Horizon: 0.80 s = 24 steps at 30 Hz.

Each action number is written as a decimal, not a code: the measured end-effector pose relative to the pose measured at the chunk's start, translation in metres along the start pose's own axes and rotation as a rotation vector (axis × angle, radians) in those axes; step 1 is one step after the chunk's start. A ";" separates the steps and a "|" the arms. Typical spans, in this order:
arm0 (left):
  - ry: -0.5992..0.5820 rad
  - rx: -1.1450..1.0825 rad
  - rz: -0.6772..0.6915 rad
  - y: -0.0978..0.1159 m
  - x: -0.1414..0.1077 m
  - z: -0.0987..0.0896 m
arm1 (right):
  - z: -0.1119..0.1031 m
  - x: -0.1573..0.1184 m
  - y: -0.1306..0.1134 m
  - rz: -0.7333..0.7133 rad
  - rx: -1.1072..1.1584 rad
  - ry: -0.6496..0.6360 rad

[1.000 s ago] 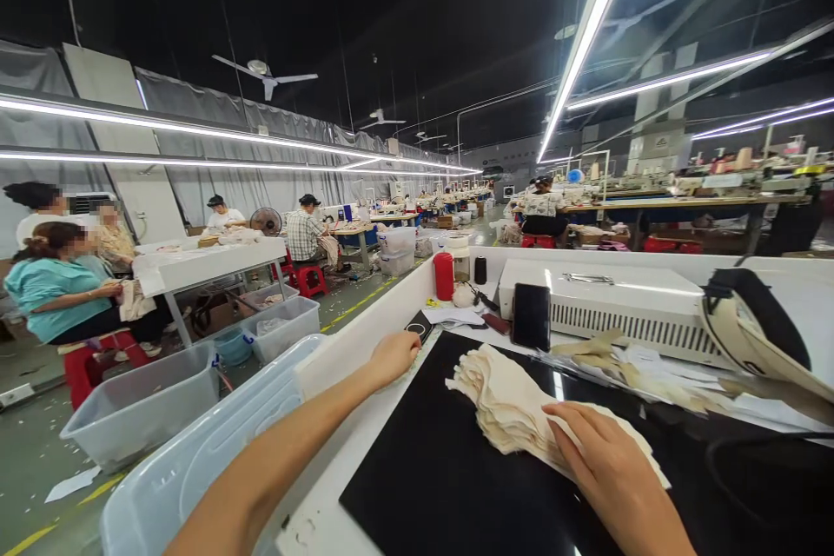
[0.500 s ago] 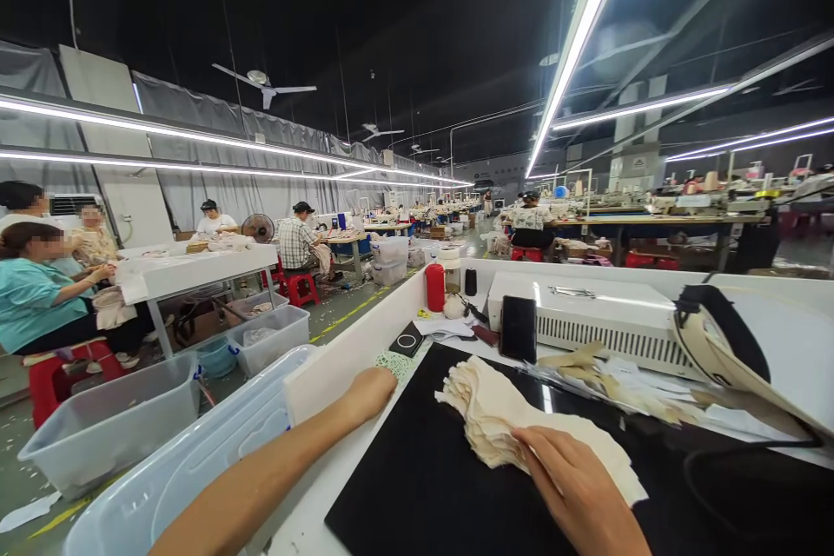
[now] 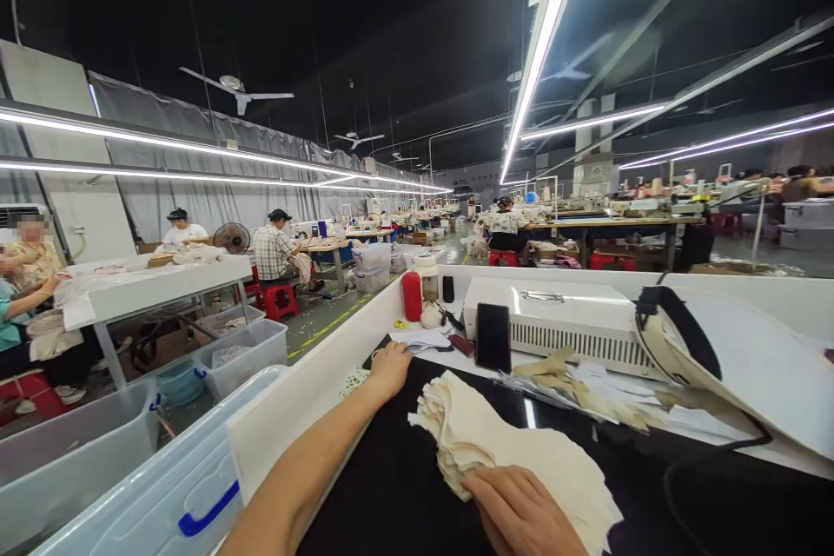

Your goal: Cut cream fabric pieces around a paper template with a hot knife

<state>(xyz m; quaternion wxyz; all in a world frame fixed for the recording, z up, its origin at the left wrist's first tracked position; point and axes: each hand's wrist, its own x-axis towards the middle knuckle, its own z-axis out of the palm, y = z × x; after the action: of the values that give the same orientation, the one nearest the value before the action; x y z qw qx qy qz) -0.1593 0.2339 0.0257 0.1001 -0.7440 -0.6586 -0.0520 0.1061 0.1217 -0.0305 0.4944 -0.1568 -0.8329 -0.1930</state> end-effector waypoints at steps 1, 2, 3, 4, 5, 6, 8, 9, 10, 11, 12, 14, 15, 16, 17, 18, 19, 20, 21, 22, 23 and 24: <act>0.010 0.005 -0.002 0.003 0.008 0.004 | 0.002 -0.001 0.000 -0.002 -0.003 -0.007; 0.016 0.010 -0.002 0.006 0.015 0.009 | 0.003 -0.003 0.000 -0.010 -0.002 -0.017; 0.018 0.014 -0.001 0.009 0.022 0.013 | 0.004 -0.005 0.000 -0.017 0.002 -0.029; 0.016 0.019 0.000 0.011 0.029 0.016 | 0.006 -0.008 0.000 -0.017 0.008 -0.041; 0.011 0.024 0.000 0.012 0.035 0.020 | 0.007 -0.010 0.000 -0.008 0.016 -0.044; 0.004 0.030 -0.002 0.013 0.041 0.023 | 0.008 -0.012 0.001 0.005 0.027 -0.052; -0.010 0.042 -0.013 0.016 0.051 0.030 | 0.009 -0.016 0.000 0.031 0.054 -0.080; -0.015 0.048 -0.021 0.017 0.055 0.033 | 0.010 -0.017 0.000 0.039 0.065 -0.086; -0.020 0.054 -0.028 0.018 0.059 0.036 | 0.010 -0.017 -0.001 0.043 0.075 -0.090; -0.023 0.059 -0.034 0.018 0.062 0.039 | 0.010 -0.017 -0.001 0.046 0.080 -0.089; -0.025 0.064 -0.041 0.019 0.064 0.042 | 0.010 -0.015 -0.002 0.047 0.080 -0.081; -0.026 0.070 -0.049 0.019 0.067 0.045 | 0.009 -0.010 -0.004 0.048 0.076 -0.060; -0.025 0.071 -0.052 0.018 0.068 0.046 | 0.008 -0.008 -0.005 0.049 0.072 -0.047; -0.022 0.070 -0.054 0.017 0.068 0.046 | 0.007 -0.006 -0.006 0.051 0.069 -0.033; -0.017 0.069 -0.056 0.016 0.068 0.046 | 0.007 -0.005 -0.007 0.051 0.066 -0.023; -0.010 0.068 -0.058 0.015 0.067 0.045 | 0.007 -0.005 -0.007 0.050 0.067 -0.022; -0.002 0.068 -0.060 0.014 0.067 0.043 | 0.007 -0.006 -0.007 0.049 0.067 -0.031; 0.006 0.068 -0.061 0.012 0.066 0.041 | 0.008 -0.008 -0.007 0.045 0.068 -0.039; 0.012 0.068 -0.062 0.011 0.065 0.040 | 0.009 -0.011 -0.006 0.043 0.070 -0.054; 0.017 0.070 -0.061 0.009 0.064 0.038 | 0.010 -0.013 -0.005 0.043 0.072 -0.069; 0.021 0.073 -0.060 0.008 0.063 0.036 | 0.012 -0.015 -0.005 0.043 0.074 -0.082; 0.022 0.076 -0.058 0.007 0.062 0.035 | 0.013 -0.016 -0.004 0.042 0.076 -0.088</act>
<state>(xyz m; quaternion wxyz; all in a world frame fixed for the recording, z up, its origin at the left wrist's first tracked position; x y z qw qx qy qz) -0.1468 0.3009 0.0044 0.1341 -0.7197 -0.6801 -0.0380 0.1023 0.1231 -0.0513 0.4669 -0.1638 -0.8570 -0.1438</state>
